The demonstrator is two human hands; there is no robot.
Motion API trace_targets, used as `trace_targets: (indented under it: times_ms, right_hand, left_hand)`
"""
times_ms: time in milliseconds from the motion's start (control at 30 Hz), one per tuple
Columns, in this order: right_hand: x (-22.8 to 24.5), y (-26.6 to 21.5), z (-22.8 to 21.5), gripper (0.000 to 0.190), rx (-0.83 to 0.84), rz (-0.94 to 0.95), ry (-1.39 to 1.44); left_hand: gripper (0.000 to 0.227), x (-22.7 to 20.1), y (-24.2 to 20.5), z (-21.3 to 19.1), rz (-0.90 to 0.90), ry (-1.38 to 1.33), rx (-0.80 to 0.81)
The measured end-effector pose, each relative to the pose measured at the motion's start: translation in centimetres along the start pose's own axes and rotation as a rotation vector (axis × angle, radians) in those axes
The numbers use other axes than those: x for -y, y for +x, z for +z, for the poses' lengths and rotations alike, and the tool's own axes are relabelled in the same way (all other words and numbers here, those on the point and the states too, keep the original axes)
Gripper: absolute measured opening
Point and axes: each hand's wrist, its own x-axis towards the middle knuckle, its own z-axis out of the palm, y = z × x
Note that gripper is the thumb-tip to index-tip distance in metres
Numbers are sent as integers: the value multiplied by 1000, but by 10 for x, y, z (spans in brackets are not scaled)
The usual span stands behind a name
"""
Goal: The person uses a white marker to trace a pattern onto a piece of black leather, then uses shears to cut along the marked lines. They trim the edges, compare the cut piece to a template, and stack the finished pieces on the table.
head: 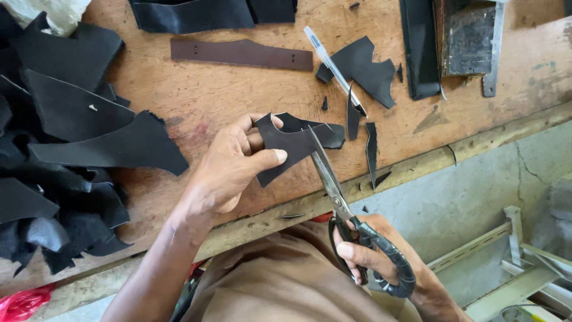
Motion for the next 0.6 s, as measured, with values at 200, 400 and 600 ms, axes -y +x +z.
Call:
trace_targets:
  times_ms: [200, 400, 600]
  right_hand:
    - [2, -1, 8, 30, 0, 32, 97]
    - [2, -2, 11, 32, 68, 5, 151]
    - [-1, -2, 16, 39, 101, -63, 25]
  left_hand:
    - [40, 2, -3, 1, -30, -38, -25]
    - [39, 0, -2, 0, -43, -12, -41]
    - [45, 2, -4, -1, -73, 127, -134]
